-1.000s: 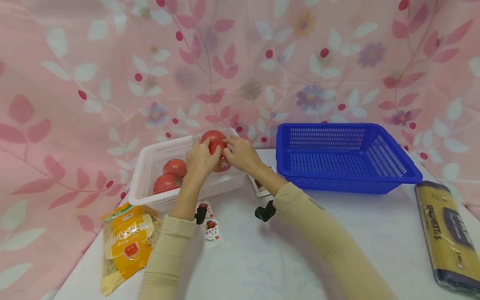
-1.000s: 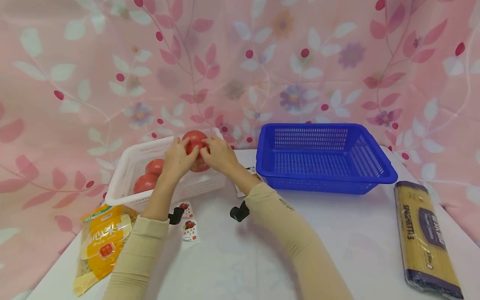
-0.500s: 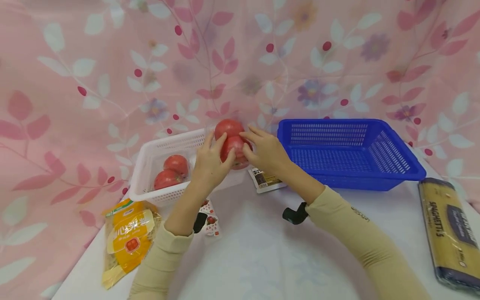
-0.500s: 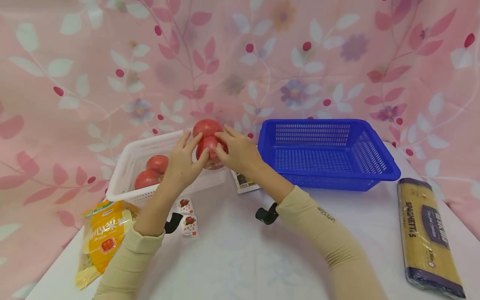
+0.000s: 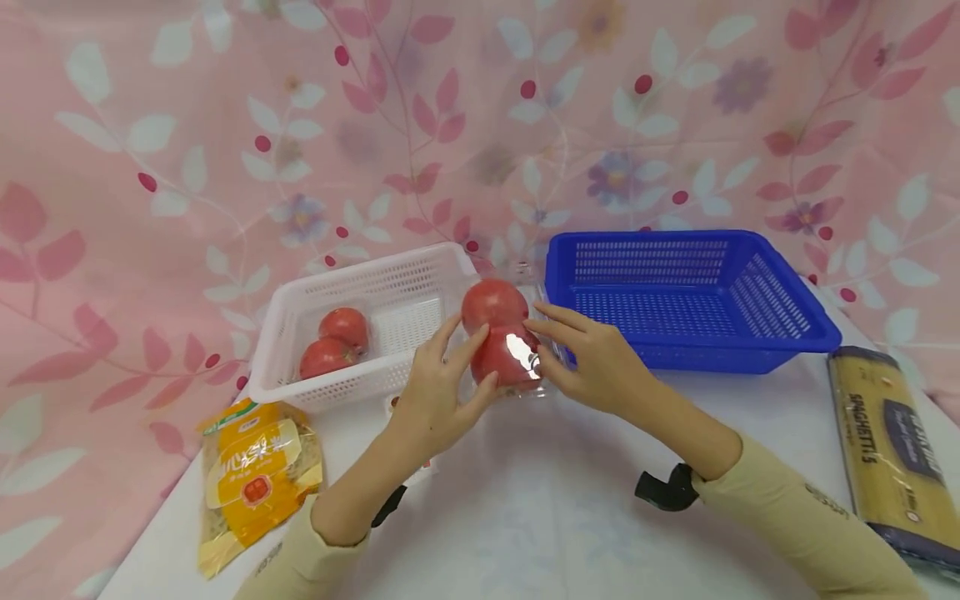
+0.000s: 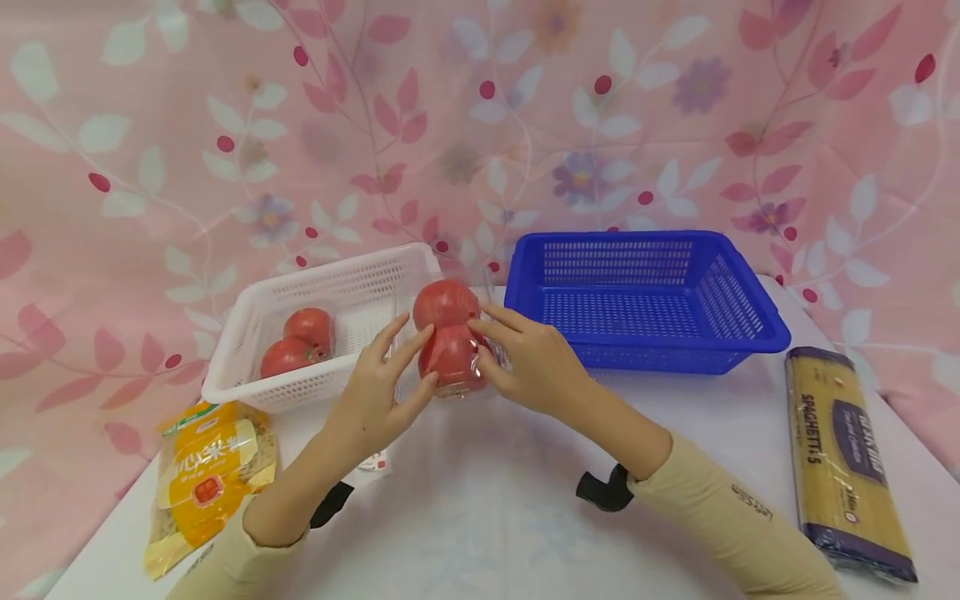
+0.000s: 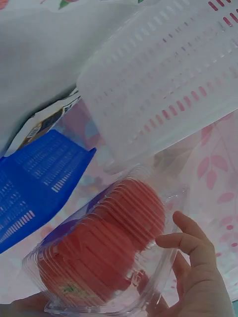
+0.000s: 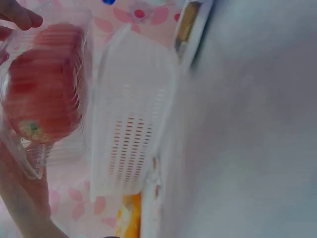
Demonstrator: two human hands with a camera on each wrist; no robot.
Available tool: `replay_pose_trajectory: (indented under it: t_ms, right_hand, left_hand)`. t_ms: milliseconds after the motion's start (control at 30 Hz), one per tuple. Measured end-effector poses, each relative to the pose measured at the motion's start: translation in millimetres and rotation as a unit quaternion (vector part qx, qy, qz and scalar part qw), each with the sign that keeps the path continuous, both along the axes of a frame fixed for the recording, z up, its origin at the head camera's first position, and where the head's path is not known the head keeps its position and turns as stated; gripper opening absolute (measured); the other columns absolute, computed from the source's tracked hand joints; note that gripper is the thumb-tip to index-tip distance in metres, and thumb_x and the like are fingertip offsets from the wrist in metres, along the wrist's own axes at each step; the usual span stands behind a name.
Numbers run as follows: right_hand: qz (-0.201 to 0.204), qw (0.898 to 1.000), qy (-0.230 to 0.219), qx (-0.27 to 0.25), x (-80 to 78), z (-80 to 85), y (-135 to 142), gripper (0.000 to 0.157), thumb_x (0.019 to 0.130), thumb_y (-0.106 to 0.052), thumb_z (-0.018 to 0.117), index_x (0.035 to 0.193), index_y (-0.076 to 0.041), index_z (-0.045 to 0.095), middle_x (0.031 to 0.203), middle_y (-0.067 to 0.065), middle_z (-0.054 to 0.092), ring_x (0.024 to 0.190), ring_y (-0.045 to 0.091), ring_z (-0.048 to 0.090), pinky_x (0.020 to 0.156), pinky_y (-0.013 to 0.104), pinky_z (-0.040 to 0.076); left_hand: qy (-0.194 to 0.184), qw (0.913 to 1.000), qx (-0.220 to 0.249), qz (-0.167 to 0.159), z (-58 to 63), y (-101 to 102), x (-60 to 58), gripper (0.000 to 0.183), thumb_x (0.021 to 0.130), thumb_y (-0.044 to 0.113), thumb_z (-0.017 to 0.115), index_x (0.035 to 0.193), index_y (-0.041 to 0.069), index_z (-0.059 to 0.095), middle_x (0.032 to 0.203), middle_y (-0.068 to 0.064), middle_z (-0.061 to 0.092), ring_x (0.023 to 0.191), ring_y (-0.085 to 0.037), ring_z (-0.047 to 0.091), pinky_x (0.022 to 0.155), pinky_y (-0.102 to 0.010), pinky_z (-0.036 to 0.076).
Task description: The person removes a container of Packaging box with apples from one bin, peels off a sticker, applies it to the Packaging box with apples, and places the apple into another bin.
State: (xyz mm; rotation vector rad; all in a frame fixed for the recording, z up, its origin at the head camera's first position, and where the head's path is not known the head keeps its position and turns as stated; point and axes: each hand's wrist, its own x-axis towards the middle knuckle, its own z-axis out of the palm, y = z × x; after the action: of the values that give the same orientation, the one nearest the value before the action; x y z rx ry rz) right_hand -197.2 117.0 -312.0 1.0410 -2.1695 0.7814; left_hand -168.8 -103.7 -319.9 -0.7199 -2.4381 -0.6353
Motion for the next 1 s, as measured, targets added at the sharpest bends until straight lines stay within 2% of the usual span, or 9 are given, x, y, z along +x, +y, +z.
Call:
replay_pose_trajectory:
  t_ms: [100, 200, 267, 400, 433, 533, 633, 833, 1000]
  right_hand:
    - [0.01, 1.0, -0.004, 0.013, 11.3, -7.9, 11, 0.033, 0.077, -0.007, 0.066, 0.11, -0.004, 0.066, 0.117, 0.015, 0.06, 0.056, 0.008, 0.058, 0.044, 0.013, 0.039]
    - [0.012, 0.999, -0.014, 0.026, 23.0, -15.4, 20, 0.036, 0.075, -0.006, 0.067, 0.111, -0.005, 0.065, 0.118, 0.013, 0.06, 0.055, 0.004, 0.056, 0.044, 0.011, 0.037]
    - [0.013, 0.999, -0.017, 0.027, 31.0, -19.5, 26, 0.038, 0.073, -0.006, 0.068, 0.112, -0.006, 0.065, 0.119, 0.012, 0.06, 0.048, -0.001, 0.049, 0.045, 0.01, 0.038]
    - [0.02, 1.0, -0.011, 0.02, 44.5, -26.6, 34, 0.04, 0.07, -0.005, 0.068, 0.11, -0.005, 0.066, 0.115, 0.013, 0.062, 0.05, -0.002, 0.05, 0.049, 0.009, 0.04]
    - [0.019, 1.0, -0.011, 0.022, 46.9, -28.9, 36, 0.04, 0.07, -0.005, 0.068, 0.11, -0.005, 0.066, 0.114, 0.012, 0.062, 0.056, 0.002, 0.057, 0.053, 0.011, 0.044]
    - [0.017, 0.999, -0.028, 0.024, 50.7, -36.0, 40, 0.041, 0.07, -0.006, 0.068, 0.111, -0.005, 0.066, 0.113, 0.011, 0.063, 0.066, 0.006, 0.062, 0.057, 0.013, 0.048]
    - [0.007, 0.998, -0.049, 0.031, 51.5, -42.3, 42, 0.042, 0.07, -0.008, 0.07, 0.111, -0.005, 0.066, 0.113, 0.01, 0.063, 0.088, 0.02, 0.066, 0.068, 0.028, 0.053]
    - [-0.003, 0.998, -0.034, 0.046, 54.1, -50.8, 42, 0.041, 0.068, -0.01, 0.073, 0.108, -0.007, 0.067, 0.114, 0.01, 0.063, 0.098, 0.025, 0.062, 0.072, 0.037, 0.053]
    - [0.007, 0.998, -0.039, 0.051, 58.6, -56.7, 42, 0.04, 0.069, -0.01, 0.073, 0.108, -0.006, 0.067, 0.114, 0.011, 0.062, 0.099, 0.025, 0.062, 0.073, 0.038, 0.052]
  left_hand:
    - [0.006, 0.9997, -0.024, -0.004, -7.6, 4, 13.5, 0.053, 0.083, 0.032, 0.06, 0.131, 0.013, 0.052, 0.139, -0.018, 0.037, 0.115, -0.039, 0.043, 0.082, -0.048, 0.048]
    - [-0.005, 0.999, -0.043, -0.007, -13.6, 9, 26.3, 0.054, 0.083, 0.035, 0.06, 0.132, 0.014, 0.051, 0.14, -0.017, 0.036, 0.114, -0.037, 0.043, 0.078, -0.044, 0.05]
    - [-0.016, 0.9985, -0.05, -0.014, -16.9, 10, 34.1, 0.055, 0.083, 0.036, 0.06, 0.133, 0.016, 0.05, 0.141, -0.016, 0.034, 0.115, -0.036, 0.042, 0.077, -0.042, 0.051]
    - [-0.032, 0.9968, -0.06, -0.041, -23.8, 12, 45.8, 0.055, 0.084, 0.037, 0.059, 0.133, 0.016, 0.049, 0.142, -0.016, 0.033, 0.115, -0.034, 0.041, 0.079, -0.042, 0.05]
    - [-0.035, 0.9961, -0.064, -0.05, -26.1, 12, 47.7, 0.055, 0.084, 0.037, 0.059, 0.134, 0.016, 0.048, 0.142, -0.017, 0.032, 0.116, -0.035, 0.041, 0.081, -0.043, 0.049]
    - [-0.04, 0.9934, -0.077, -0.075, -33.1, 13, 51.6, 0.054, 0.085, 0.037, 0.058, 0.134, 0.016, 0.047, 0.141, -0.019, 0.032, 0.116, -0.037, 0.041, 0.082, -0.043, 0.049]
    - [-0.039, 0.9912, -0.085, -0.094, -39.9, 13, 52.7, 0.053, 0.086, 0.036, 0.059, 0.133, 0.015, 0.048, 0.14, -0.021, 0.032, 0.115, -0.039, 0.043, 0.084, -0.045, 0.048]
    - [-0.023, 0.9893, -0.101, -0.103, -48.8, 12, 53.0, 0.052, 0.084, 0.033, 0.062, 0.13, 0.014, 0.051, 0.137, -0.022, 0.035, 0.112, -0.04, 0.045, 0.084, -0.044, 0.048]
    - [-0.019, 0.9895, -0.095, -0.107, -54.6, 9, 57.0, 0.052, 0.083, 0.031, 0.063, 0.131, 0.014, 0.051, 0.136, -0.022, 0.036, 0.115, -0.039, 0.044, 0.085, -0.044, 0.047]
